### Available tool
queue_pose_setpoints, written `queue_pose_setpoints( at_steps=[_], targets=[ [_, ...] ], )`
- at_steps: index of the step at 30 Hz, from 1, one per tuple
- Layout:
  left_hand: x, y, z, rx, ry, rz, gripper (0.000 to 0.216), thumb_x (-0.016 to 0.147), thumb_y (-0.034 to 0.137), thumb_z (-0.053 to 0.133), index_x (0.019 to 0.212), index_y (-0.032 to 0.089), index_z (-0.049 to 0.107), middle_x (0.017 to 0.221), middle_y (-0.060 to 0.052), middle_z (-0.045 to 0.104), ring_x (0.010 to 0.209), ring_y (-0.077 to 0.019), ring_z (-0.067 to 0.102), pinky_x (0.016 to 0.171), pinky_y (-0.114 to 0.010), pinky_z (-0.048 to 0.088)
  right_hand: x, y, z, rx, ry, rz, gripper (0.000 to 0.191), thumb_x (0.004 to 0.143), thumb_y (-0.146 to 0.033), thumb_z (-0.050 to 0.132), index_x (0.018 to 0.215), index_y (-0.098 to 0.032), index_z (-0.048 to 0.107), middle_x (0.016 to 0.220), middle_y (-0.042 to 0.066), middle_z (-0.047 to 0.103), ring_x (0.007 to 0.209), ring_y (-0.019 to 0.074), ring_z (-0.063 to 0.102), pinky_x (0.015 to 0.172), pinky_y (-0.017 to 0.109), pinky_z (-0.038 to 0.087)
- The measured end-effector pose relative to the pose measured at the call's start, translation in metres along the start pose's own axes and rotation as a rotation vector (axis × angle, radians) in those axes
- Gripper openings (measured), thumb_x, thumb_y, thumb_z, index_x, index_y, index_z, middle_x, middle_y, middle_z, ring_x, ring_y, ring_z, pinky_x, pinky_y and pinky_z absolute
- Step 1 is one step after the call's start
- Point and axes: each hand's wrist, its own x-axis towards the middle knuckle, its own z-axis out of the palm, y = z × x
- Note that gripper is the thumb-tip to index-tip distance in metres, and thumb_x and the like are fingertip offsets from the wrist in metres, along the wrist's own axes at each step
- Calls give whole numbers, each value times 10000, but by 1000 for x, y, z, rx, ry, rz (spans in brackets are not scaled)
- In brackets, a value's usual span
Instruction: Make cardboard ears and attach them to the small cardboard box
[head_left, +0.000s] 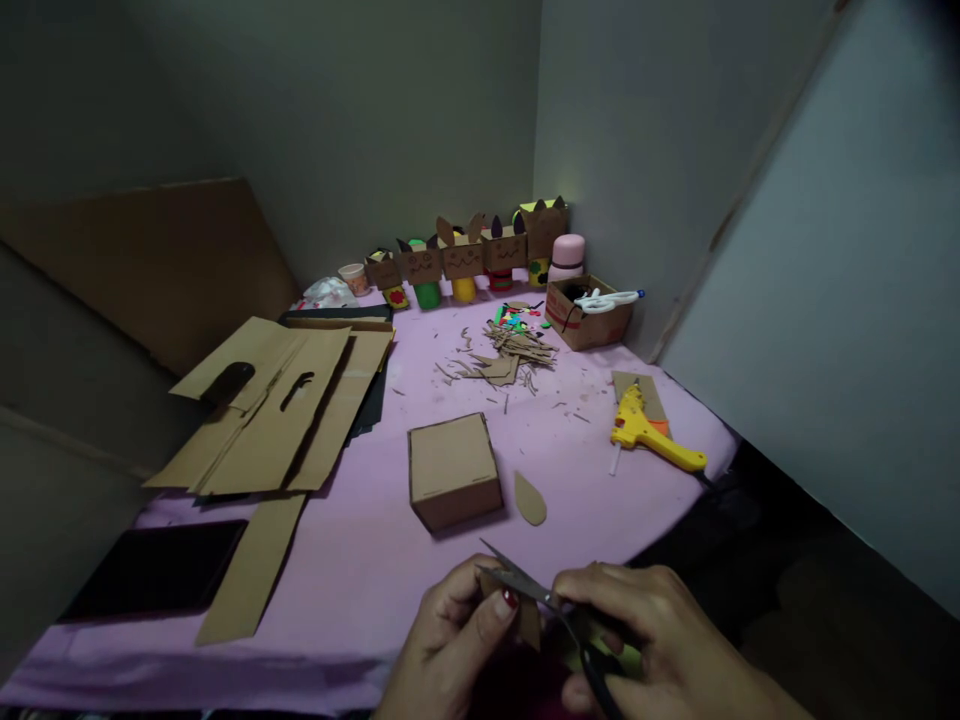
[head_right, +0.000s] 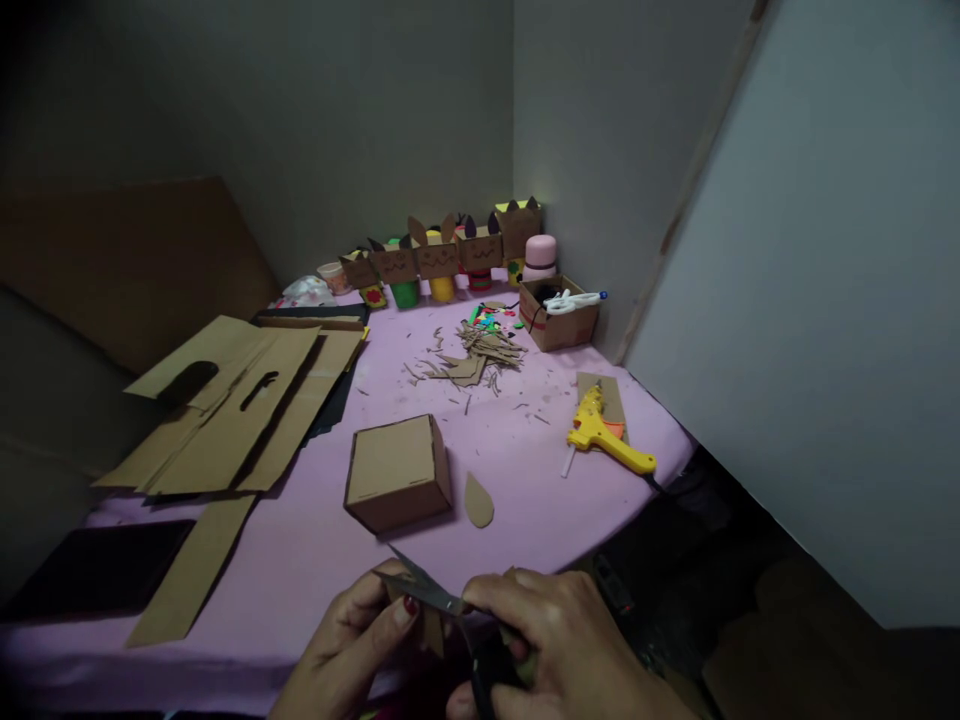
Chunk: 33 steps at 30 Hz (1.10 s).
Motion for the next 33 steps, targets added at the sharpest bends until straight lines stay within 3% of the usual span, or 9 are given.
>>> queue_pose_setpoints(
  at_steps=[5, 12, 25, 33],
  targets=[
    [-1, 0, -2, 16, 16, 11, 213, 792, 359, 692, 698, 171, 656, 650, 31, 569, 651, -114, 493, 652, -213, 395, -1, 5, 0, -48, 22, -63, 190, 690, -297, 744, 842, -219, 660, 658, -42, 588, 575, 110, 495, 541, 228, 328],
    [0, -3, -7, 28, -42, 33, 177, 805, 363, 677, 758, 193, 662, 689, 33, 595, 678, -116, 518, 663, -216, 394, -3, 7, 0, -184, 44, -83, 428, 638, -281, 774, 1047, -237, 658, 815, 30, 673, 713, 192, 613, 626, 279, 425],
    [0, -8, -11, 111, -58, 38, 227, 854, 369, 610, 743, 174, 639, 696, 10, 586, 692, -133, 529, 681, -254, 405, -4, 11, 0, -121, 103, -180, 185, 705, -363, 734, 807, -224, 667, 613, -29, 608, 527, 119, 529, 493, 248, 337],
    [2, -12, -14, 166, -130, 75, 224, 864, 380, 588, 773, 181, 637, 711, 6, 587, 694, -138, 527, 669, -253, 397, -5, 9, -4, -318, 116, -206, 303, 698, -294, 706, 991, -235, 660, 751, 14, 677, 631, 157, 616, 557, 247, 417]
  ],
)
